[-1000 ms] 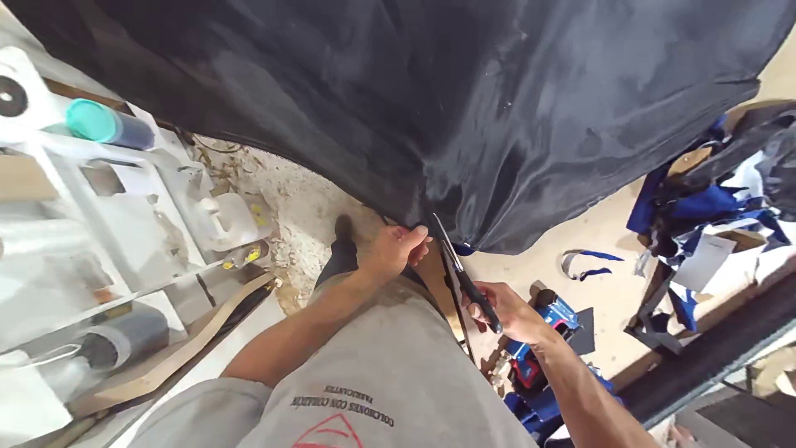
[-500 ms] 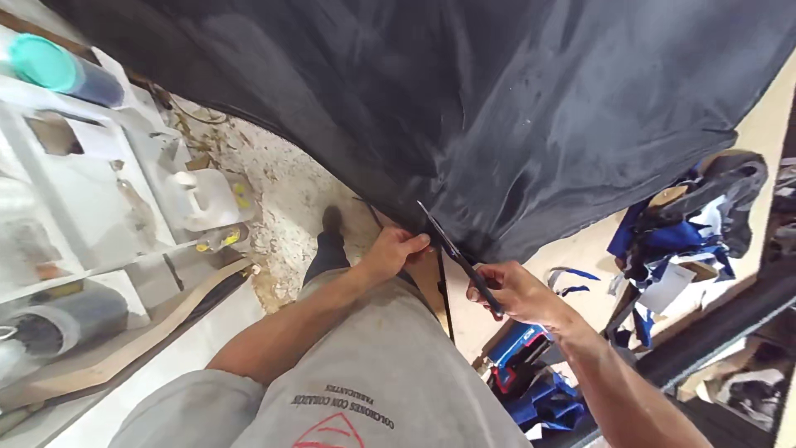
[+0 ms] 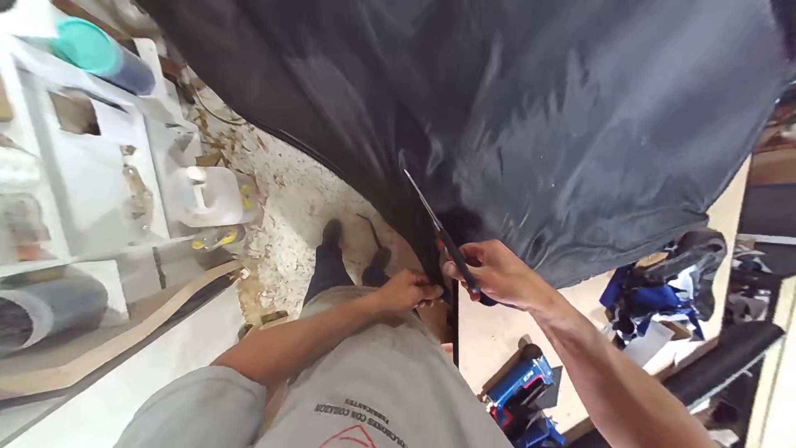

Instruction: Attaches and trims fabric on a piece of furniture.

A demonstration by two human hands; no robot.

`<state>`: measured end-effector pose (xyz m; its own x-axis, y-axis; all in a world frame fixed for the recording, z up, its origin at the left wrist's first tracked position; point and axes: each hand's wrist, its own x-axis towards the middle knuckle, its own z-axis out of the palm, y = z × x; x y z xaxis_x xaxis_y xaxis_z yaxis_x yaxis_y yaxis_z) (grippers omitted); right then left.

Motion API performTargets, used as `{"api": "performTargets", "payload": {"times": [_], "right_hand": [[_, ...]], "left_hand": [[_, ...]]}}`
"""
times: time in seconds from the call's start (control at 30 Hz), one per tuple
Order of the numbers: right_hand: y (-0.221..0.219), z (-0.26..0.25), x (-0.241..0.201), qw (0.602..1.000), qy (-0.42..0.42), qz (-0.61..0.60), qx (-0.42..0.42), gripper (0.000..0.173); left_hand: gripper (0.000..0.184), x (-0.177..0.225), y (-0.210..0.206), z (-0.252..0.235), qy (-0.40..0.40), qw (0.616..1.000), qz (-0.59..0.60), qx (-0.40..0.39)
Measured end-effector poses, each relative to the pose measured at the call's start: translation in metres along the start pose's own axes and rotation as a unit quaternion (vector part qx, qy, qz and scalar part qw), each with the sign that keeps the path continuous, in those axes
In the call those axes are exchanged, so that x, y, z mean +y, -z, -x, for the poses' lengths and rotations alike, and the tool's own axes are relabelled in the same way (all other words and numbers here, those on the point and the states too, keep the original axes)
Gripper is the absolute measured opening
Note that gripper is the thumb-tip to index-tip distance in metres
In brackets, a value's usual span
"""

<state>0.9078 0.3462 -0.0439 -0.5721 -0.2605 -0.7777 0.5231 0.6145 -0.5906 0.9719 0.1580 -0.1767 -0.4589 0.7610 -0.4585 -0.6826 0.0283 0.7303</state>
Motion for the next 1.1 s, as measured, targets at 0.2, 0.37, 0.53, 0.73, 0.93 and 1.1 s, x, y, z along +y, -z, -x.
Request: {"api": "performTargets", "payload": {"times": [0.2,0.37,0.53,0.73,0.93,1.1], "right_hand": [[-0.013,-0.050,-0.060,0.999,0.021,-0.036,0.034,0.036],[-0.010,-0.081,-0.100,0.997,0.048,-0.050,0.042,0.033],[0.009,-0.097,-0.127,0.998,0.053,-0.009,0.015,0.029],[0.063,-0.119,-0.169,0.991,0.029,0.122,-0.051,0.025],[0.092,-0.150,-0.217,0.966,0.009,0.231,-0.117,0.025],[0.082,-0.179,-0.242,0.949,0.020,0.278,-0.148,0.027]], "left_hand": [[0.031,-0.014,0.019,0.003,-0.025,0.997,-0.060,-0.049],[0.033,-0.034,0.046,-0.005,0.002,0.989,-0.130,-0.072],[0.034,-0.047,0.073,-0.013,0.010,0.978,-0.185,-0.096],[0.042,-0.041,0.107,-0.014,0.035,0.935,-0.333,-0.117],[0.043,-0.047,0.112,-0.022,-0.002,0.924,-0.367,-0.109],[0.043,-0.043,0.109,-0.017,-0.023,0.940,-0.323,-0.110]]}}
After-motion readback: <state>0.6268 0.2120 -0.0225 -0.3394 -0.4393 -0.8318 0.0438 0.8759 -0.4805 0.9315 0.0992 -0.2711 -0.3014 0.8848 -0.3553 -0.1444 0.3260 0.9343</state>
